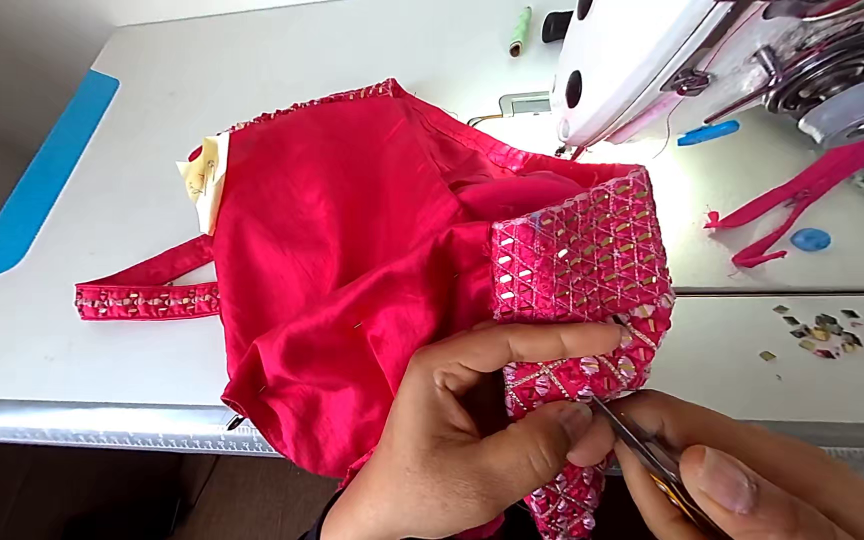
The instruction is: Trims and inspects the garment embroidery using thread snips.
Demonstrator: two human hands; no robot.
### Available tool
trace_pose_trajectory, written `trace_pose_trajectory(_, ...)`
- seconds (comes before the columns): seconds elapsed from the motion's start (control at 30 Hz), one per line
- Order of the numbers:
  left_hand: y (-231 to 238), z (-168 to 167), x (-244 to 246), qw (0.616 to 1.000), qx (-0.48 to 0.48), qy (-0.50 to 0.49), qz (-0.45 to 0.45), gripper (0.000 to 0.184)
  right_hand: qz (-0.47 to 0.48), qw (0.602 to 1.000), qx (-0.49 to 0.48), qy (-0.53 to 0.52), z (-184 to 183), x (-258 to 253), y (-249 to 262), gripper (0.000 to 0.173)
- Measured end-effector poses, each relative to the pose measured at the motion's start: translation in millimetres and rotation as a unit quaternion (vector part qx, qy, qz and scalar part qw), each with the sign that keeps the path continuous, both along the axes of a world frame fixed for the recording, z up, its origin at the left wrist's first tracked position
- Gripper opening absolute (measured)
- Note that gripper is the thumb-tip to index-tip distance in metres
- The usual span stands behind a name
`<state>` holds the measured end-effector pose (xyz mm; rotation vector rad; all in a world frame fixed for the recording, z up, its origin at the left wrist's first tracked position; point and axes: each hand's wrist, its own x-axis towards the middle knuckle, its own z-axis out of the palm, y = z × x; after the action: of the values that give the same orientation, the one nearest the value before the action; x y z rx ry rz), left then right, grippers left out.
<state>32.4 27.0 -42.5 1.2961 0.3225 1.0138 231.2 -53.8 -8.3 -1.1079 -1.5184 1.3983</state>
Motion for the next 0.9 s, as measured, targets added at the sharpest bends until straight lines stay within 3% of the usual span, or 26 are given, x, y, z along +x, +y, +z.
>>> trace_pose_trajectory(0.4, 2, -1, 0, 0.991, 0.083, 0.104, 0.009, 0.028, 0.025, 0.999, -0.03, -0.011, 0, 12, 5, 0.037)
trace_pose_trajectory(0.73, 1, -1, 1, 0.994, 0.062, 0.092, 0.019, 0.029, -0.012, 0.999, 0.001, -0.032, -6, 2, 6, 0.033)
trace_pose_trajectory(0.9, 1, 0, 1, 0.998, 0.035, 0.056, 0.007, 0.031, -0.025, 0.994, -0.043, 0.095, -10, -1, 0, 0.04)
